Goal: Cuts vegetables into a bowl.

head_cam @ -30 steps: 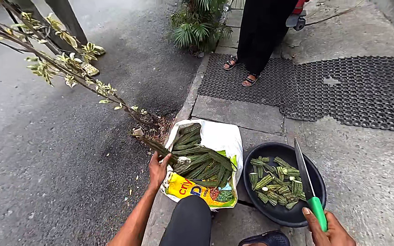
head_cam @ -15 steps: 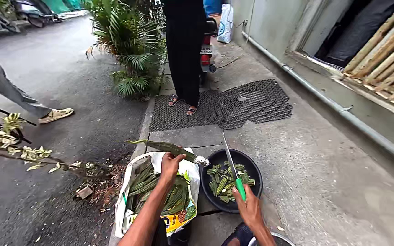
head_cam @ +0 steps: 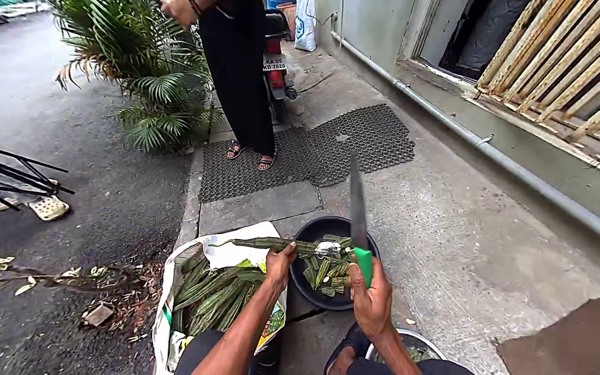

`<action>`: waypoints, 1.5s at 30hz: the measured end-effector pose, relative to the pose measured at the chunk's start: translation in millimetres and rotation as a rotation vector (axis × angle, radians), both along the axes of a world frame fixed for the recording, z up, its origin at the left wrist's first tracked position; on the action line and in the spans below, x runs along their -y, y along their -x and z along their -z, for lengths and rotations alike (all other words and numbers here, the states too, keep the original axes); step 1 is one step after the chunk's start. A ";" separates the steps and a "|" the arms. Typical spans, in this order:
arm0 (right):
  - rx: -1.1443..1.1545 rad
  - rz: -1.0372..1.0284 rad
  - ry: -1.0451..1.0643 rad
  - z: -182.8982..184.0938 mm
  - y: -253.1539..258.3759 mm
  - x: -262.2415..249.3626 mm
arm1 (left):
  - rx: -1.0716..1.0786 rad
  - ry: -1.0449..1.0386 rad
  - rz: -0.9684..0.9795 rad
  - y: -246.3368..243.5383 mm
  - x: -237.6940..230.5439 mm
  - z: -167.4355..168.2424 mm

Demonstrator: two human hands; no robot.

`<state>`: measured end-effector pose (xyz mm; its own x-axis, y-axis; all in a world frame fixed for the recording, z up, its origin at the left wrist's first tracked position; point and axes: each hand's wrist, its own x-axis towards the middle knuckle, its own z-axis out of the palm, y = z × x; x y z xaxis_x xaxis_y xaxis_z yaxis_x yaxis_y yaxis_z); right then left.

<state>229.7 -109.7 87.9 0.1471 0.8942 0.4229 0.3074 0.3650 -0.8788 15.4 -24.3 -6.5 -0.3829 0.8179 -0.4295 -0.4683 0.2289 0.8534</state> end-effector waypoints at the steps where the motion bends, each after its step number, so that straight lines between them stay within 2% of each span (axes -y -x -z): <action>1: -0.082 0.016 -0.150 -13.1 1.0 -2.4 | 0.007 -0.010 0.001 0.5 0.6 1.9; 3: -0.156 0.060 -0.290 -9.5 6.4 -1.2 | 0.014 -0.036 -0.004 0.5 0.7 2.4; 4: -0.108 0.087 -0.242 11.4 10.0 4.2 | 0.012 -0.048 -0.007 0.2 -0.7 0.9; 5: 0.022 0.095 -0.070 39.2 12.3 15.5 | 0.012 -0.063 -0.012 -0.7 -2.3 -1.0; 6: 0.194 0.031 0.252 63.9 12.5 30.5 | 0.015 -0.077 -0.015 -1.5 -3.4 -2.7; 7: 0.321 -0.130 0.662 82.6 9.7 41.0 | 0.026 -0.094 -0.020 -2.2 -3.9 -4.9; 8: 0.383 -0.255 0.948 102.0 7.7 46.4 | 0.051 -0.107 -0.031 -2.3 -4.6 -8.5; 9: 0.436 -0.328 1.099 111.6 9.4 48.0 | 0.089 -0.121 -0.038 -0.5 -8.5 -16.5; 10: 0.459 -0.341 1.132 110.3 13.7 44.3 | 0.146 -0.134 -0.040 2.8 -15.4 -28.0; 14: 0.347 -0.142 0.964 74.3 5.4 17.8 | 0.465 -0.170 -0.014 10.9 -10.5 -50.6; 18: 0.053 -0.039 0.925 79.4 -15.6 -8.0 | 0.688 -0.298 0.119 17.3 1.6 -61.5; 27: 0.067 0.005 0.771 72.3 -21.3 -14.3 | 0.793 -0.375 0.244 16.1 1.1 -52.9; 30: 0.080 0.036 0.690 69.0 -20.7 -13.8 | 0.646 -0.347 0.277 12.9 -0.1 -50.4; 34: 0.126 0.083 0.507 57.0 -19.4 -13.7 | 0.093 -0.226 0.267 7.0 -7.8 -46.0; 38: 0.159 0.046 0.518 57.3 -20.7 -13.0 | -0.431 -0.128 0.447 8.7 -9.4 -34.7; 40: 0.160 0.027 0.548 60.7 -19.3 -12.5 | -0.479 -0.030 0.503 7.1 -8.3 -33.6; 45: 0.177 0.009 0.570 60.1 -16.8 -11.8 | -0.249 0.218 0.677 3.2 -0.3 -35.1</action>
